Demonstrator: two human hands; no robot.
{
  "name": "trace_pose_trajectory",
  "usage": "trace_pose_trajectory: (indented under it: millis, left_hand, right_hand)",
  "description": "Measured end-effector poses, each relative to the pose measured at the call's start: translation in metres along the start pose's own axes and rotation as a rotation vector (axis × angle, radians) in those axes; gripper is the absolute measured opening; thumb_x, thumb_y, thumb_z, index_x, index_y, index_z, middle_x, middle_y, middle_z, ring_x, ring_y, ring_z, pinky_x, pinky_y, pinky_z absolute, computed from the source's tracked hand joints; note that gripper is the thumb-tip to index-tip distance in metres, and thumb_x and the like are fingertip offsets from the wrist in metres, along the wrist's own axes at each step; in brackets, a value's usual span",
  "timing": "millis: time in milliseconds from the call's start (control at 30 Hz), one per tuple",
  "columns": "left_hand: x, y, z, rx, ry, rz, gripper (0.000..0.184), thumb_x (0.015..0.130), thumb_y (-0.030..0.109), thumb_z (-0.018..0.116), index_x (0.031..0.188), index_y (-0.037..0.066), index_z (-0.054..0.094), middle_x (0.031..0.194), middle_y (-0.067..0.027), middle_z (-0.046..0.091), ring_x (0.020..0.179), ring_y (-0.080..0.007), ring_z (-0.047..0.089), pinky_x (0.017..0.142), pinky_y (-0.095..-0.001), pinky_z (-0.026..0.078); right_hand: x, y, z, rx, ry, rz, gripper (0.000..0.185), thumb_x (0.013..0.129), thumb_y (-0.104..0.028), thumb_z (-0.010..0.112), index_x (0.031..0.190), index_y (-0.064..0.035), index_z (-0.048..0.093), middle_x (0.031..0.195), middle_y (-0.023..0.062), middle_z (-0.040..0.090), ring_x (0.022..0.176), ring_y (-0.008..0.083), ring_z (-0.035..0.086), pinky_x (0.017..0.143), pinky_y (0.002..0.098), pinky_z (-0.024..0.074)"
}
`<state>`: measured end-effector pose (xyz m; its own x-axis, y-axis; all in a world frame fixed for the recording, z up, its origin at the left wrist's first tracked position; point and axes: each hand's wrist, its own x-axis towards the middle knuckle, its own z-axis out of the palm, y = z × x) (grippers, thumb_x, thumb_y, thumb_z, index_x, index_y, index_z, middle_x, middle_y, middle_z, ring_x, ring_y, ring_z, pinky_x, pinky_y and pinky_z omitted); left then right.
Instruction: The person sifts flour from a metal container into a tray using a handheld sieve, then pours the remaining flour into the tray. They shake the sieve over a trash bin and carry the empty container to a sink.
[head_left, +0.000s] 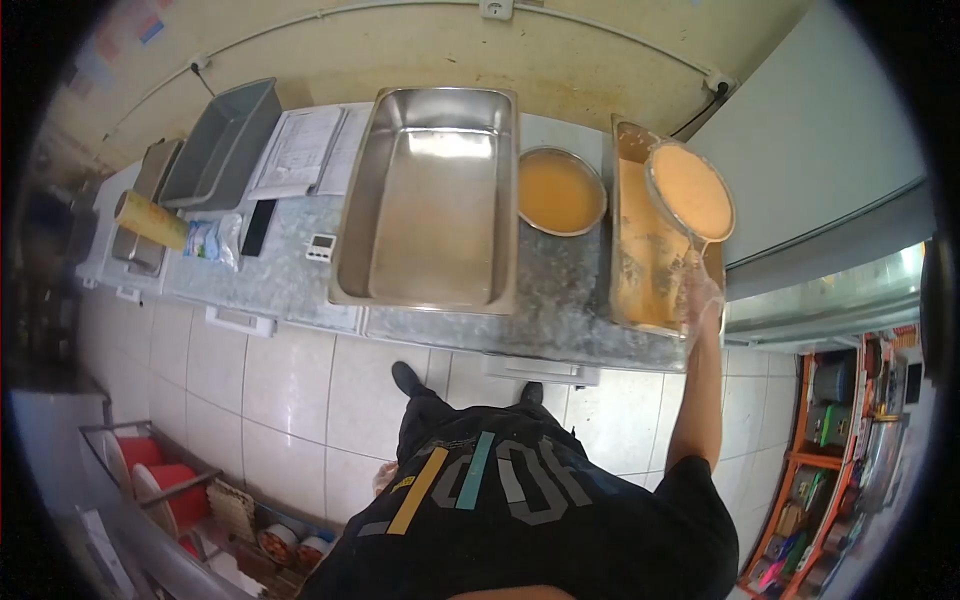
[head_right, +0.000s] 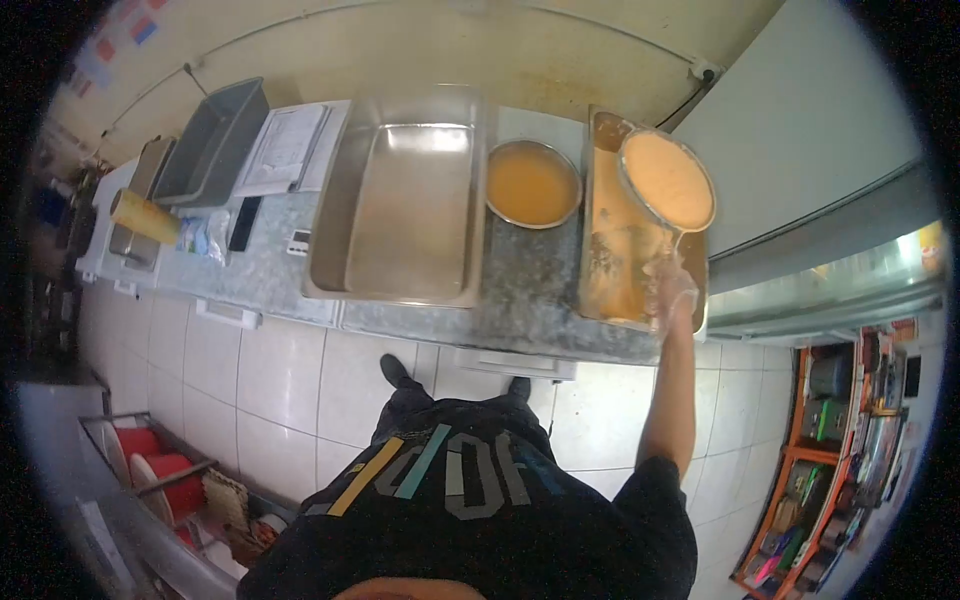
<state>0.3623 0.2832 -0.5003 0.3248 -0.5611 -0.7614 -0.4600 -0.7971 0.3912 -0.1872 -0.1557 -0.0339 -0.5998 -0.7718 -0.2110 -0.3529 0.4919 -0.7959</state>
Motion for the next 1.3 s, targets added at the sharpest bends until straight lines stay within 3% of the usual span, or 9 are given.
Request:
trace_pose_trajectory:
  millis: [100, 200, 400, 467, 800, 1067, 1100, 1200, 1300]
  left_hand:
    - [0.061, -0.003, -0.075, 0.616, 0.016, 0.279, 0.029, 0.083, 0.033, 0.057, 0.107, 0.017, 0.056, 0.093, -0.0051, 0.063, 0.087, -0.0211, 0.058, 0.078, -0.0425, 0.046]
    - [0.041, 0.034, -0.191, -0.664, -0.075, -0.259, 0.027, 0.079, 0.037, 0.059, 0.102, 0.023, 0.055, 0.082, 0.0017, 0.059, 0.075, -0.0138, 0.053, 0.067, -0.0404, 0.043]
    - [0.061, 0.107, -0.309, -0.569, 0.092, -0.312, 0.029, 0.079, 0.039, 0.059, 0.101, 0.021, 0.053, 0.082, 0.0036, 0.056, 0.071, -0.0103, 0.048, 0.061, -0.0362, 0.04]
    - [0.064, 0.123, -0.32, -0.536, 0.102, -0.295, 0.031, 0.078, 0.04, 0.061, 0.1, 0.02, 0.054, 0.081, 0.004, 0.056, 0.071, -0.01, 0.049, 0.06, -0.0354, 0.041]
    - [0.082, 0.098, -0.306, -0.661, -0.062, -0.244, 0.044, 0.081, 0.035, 0.059, 0.111, 0.007, 0.047, 0.09, -0.0085, 0.058, 0.081, -0.0186, 0.058, 0.067, -0.0285, 0.046]
    - [0.071, 0.063, -0.294, -0.759, -0.132, -0.302, 0.032, 0.08, 0.035, 0.059, 0.107, 0.02, 0.052, 0.083, 0.001, 0.058, 0.076, -0.0123, 0.048, 0.066, -0.0421, 0.04]
    - [0.072, 0.053, -0.296, -0.569, -0.196, -0.044, 0.034, 0.081, 0.035, 0.059, 0.11, 0.019, 0.051, 0.085, -0.0003, 0.059, 0.077, -0.013, 0.049, 0.065, -0.0424, 0.04]
    - [0.075, 0.071, -0.29, -0.759, 0.018, -0.353, 0.037, 0.081, 0.039, 0.057, 0.111, 0.019, 0.048, 0.088, -0.0007, 0.057, 0.082, -0.0156, 0.049, 0.065, -0.0418, 0.04]
    - [0.071, 0.071, -0.289, -0.783, -0.026, -0.113, 0.038, 0.08, 0.041, 0.058, 0.109, 0.019, 0.048, 0.089, -0.0003, 0.056, 0.082, -0.0153, 0.049, 0.066, -0.0417, 0.04]
  right_hand:
    - [-0.029, -0.036, 0.013, 0.149, -0.037, 0.074, 0.057, 0.088, -0.055, 0.04, 0.07, -0.0052, 0.062, 0.052, 0.0016, 0.048, 0.045, 0.0159, 0.048, 0.037, 0.032, 0.0353]
    - [-0.049, -0.066, 0.038, 0.063, 0.035, 0.073, 0.054, 0.088, -0.054, 0.042, 0.069, -0.0066, 0.06, 0.05, 0.0, 0.046, 0.042, 0.0129, 0.043, 0.035, 0.0293, 0.0315]
    - [-0.105, -0.113, 0.121, 0.041, 0.128, -0.25, 0.041, 0.089, -0.046, 0.048, 0.067, -0.0122, 0.056, 0.053, -0.0042, 0.043, 0.04, 0.0074, 0.04, 0.034, 0.025, 0.029]
    - [-0.134, -0.136, 0.148, 0.346, -0.276, -0.024, 0.043, 0.088, -0.049, 0.049, 0.072, -0.0095, 0.059, 0.053, -0.0038, 0.044, 0.041, 0.0082, 0.041, 0.034, 0.0253, 0.03]
    - [-0.189, -0.138, 0.31, 0.083, -0.379, 0.141, 0.059, 0.083, -0.061, 0.044, 0.065, -0.0071, 0.059, 0.046, -0.0024, 0.041, 0.039, 0.0109, 0.042, 0.036, 0.0295, 0.0314]
    - [-0.168, -0.125, 0.356, -0.071, -0.416, 0.156, 0.056, 0.091, -0.048, 0.032, 0.088, -0.002, 0.064, 0.067, 0.0133, 0.061, 0.062, 0.0265, 0.059, 0.055, 0.0385, 0.0436]
    - [-0.163, -0.114, 0.359, -0.067, -0.419, 0.146, 0.056, 0.091, -0.048, 0.032, 0.088, -0.002, 0.064, 0.067, 0.0133, 0.061, 0.062, 0.0265, 0.059, 0.055, 0.0385, 0.0436]
    - [-0.143, -0.076, 0.374, -0.08, -0.363, -0.162, 0.055, 0.09, -0.051, 0.037, 0.069, -0.006, 0.06, 0.049, 0.0036, 0.046, 0.039, 0.0165, 0.044, 0.037, 0.0343, 0.034]
    - [-0.144, -0.068, 0.374, -0.032, -0.27, -0.24, 0.052, 0.091, -0.05, 0.038, 0.073, -0.0064, 0.061, 0.049, 0.0039, 0.046, 0.039, 0.0165, 0.043, 0.037, 0.0346, 0.0335]
